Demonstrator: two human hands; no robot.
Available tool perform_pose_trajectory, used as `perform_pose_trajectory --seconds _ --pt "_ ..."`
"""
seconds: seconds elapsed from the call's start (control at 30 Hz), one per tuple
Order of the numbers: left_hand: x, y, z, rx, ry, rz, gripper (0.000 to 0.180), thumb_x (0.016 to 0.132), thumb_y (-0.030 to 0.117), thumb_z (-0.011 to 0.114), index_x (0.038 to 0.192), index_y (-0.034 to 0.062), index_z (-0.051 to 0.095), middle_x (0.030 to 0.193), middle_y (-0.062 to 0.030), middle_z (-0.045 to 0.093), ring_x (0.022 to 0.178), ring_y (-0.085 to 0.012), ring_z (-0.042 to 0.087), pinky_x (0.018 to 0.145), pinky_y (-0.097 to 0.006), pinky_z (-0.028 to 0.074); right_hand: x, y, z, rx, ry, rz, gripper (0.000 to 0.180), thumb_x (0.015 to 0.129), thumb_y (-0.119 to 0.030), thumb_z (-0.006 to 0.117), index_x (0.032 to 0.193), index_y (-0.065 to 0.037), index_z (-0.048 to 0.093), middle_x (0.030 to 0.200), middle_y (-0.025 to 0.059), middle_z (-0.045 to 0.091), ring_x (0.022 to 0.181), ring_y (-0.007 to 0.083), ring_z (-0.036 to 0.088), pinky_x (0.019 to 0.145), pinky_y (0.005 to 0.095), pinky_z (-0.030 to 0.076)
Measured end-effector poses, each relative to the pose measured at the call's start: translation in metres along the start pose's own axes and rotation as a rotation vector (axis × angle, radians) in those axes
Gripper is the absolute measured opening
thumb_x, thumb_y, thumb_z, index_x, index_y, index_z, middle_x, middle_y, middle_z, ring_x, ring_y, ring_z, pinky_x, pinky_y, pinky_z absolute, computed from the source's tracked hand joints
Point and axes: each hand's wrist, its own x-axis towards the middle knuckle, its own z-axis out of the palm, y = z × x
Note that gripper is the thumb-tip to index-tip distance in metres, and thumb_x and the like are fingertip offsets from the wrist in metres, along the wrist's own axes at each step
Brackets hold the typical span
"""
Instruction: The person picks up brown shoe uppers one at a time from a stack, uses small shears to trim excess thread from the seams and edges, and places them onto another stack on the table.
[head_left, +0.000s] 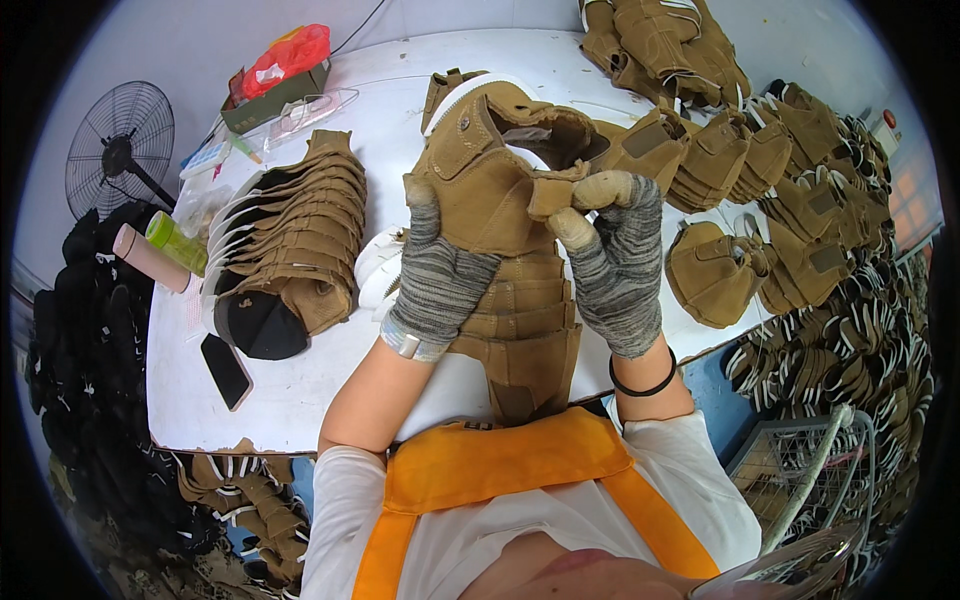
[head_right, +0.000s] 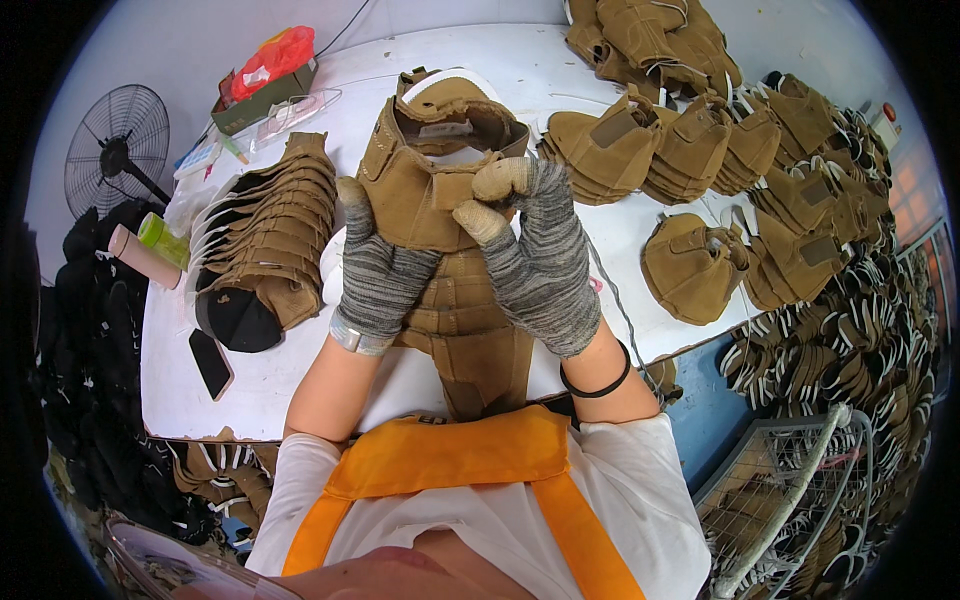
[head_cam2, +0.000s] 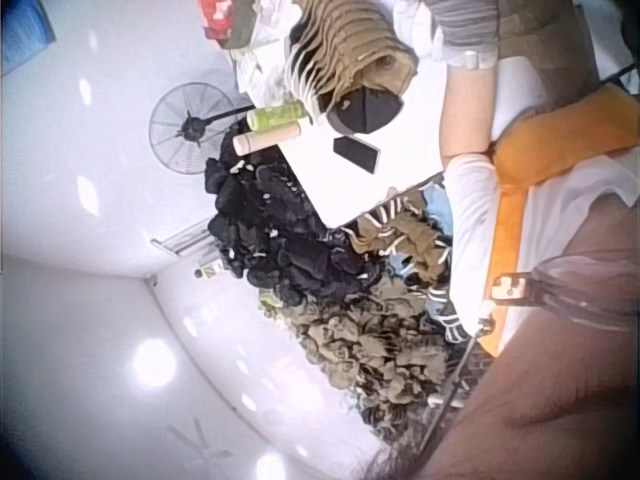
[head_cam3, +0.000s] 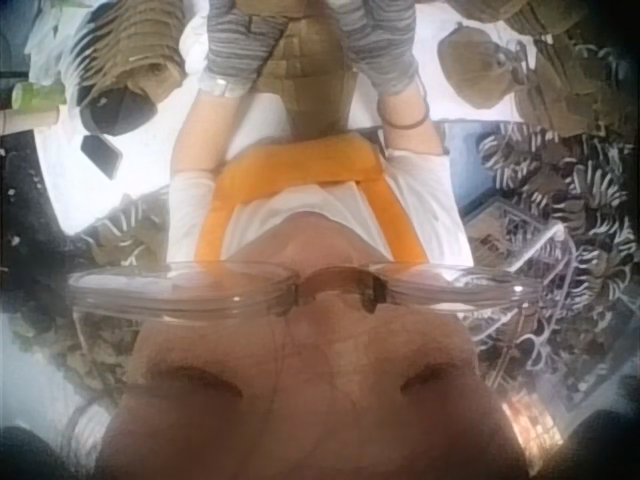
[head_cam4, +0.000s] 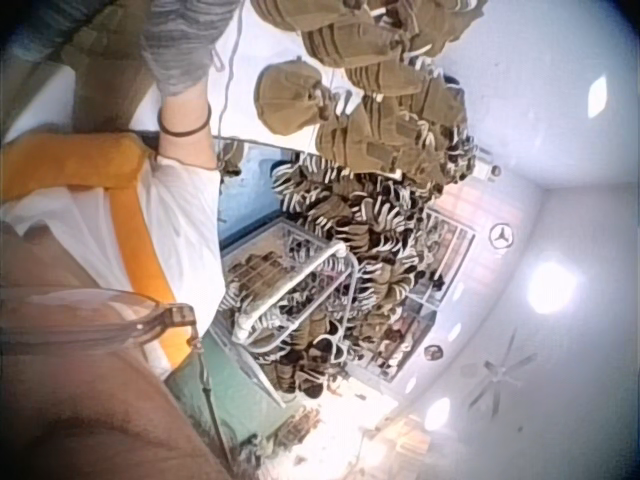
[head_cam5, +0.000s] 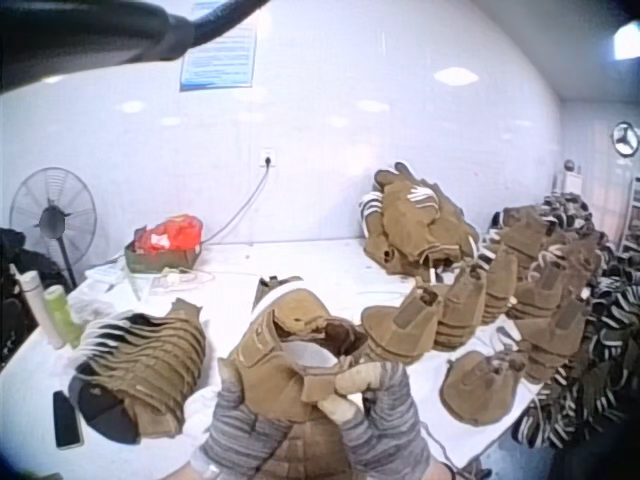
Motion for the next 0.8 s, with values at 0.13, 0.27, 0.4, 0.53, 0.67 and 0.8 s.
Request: perform_pose_trajectory --seconds 0.13,0.27,0.4,0.53,0.67,0.8 --pt "0.002 0.003 -0.002 0.035 0.026 -0.025 0.083 0.087 0.067 0.048 0.141 0.0065 0.031 0.138 -0.0187 0.042 0.127 -0.0331 0.045 0.109 -0.048 0.038 0.002 -0.015 -0.004 0.202 -0.070 0.182 0.024 0.091 -0.012 0.063 0.108 -0.007 0.048 0.093 0.0048 0.056 0.092 0.0165 0.060 0.082 0.0289 0.050" --pt "0.000 0.003 -0.001 0.009 -0.079 -0.054 0.073 0.093 0.061 0.039 0.143 0.0087 0.031 0.142 -0.0158 0.039 0.127 -0.0311 0.045 0.110 -0.047 0.036 0.018 -0.030 -0.019 0.176 0.252 0.091 0.028 0.093 -0.022 0.062 0.113 -0.003 0.056 0.098 0.0065 0.063 0.088 0.0144 0.059 0.079 0.0292 0.050" --pt "-0.007 0.001 0.010 0.248 -0.050 0.003 0.074 0.094 0.062 0.038 0.144 0.0083 0.030 0.141 -0.0169 0.040 0.124 -0.0310 0.047 0.107 -0.045 0.039 0.033 -0.032 -0.030 0.019 0.079 0.132 0.038 0.089 -0.030 0.066 0.117 -0.005 0.061 0.103 0.0068 0.064 0.093 0.0144 0.059 0.083 0.0287 0.049" --pt "-0.008 0.002 0.019 0.340 0.030 -0.022 0.089 0.085 0.067 0.052 0.142 0.0033 0.030 0.140 -0.0164 0.041 0.126 -0.0297 0.047 0.107 -0.045 0.041 0.025 -0.027 -0.035 0.146 -0.144 0.241 0.032 0.086 -0.029 0.069 0.107 -0.005 0.067 0.100 0.0047 0.065 0.088 0.0123 0.060 0.080 0.0273 0.050" --pt "-0.010 0.005 0.021 0.378 -0.040 -0.083 0.089 0.083 0.068 0.052 0.141 0.0036 0.032 0.136 -0.0162 0.046 0.123 -0.0283 0.050 0.104 -0.044 0.045 0.021 -0.022 -0.040 0.079 0.018 0.184 0.028 0.085 -0.029 0.070 0.098 -0.005 0.068 0.095 0.0029 0.065 0.082 0.0128 0.062 0.076 0.0265 0.051" --pt "-0.012 0.005 0.021 0.378 -0.067 -0.055 0.073 0.091 0.061 0.044 0.137 0.0053 0.039 0.124 -0.0150 0.053 0.110 -0.0273 0.056 0.094 -0.045 0.050 0.020 -0.019 -0.039 0.669 0.240 0.466 0.028 0.082 -0.021 0.070 0.101 -0.001 0.065 0.097 0.0073 0.066 0.086 0.0172 0.065 0.080 0.0286 0.054"
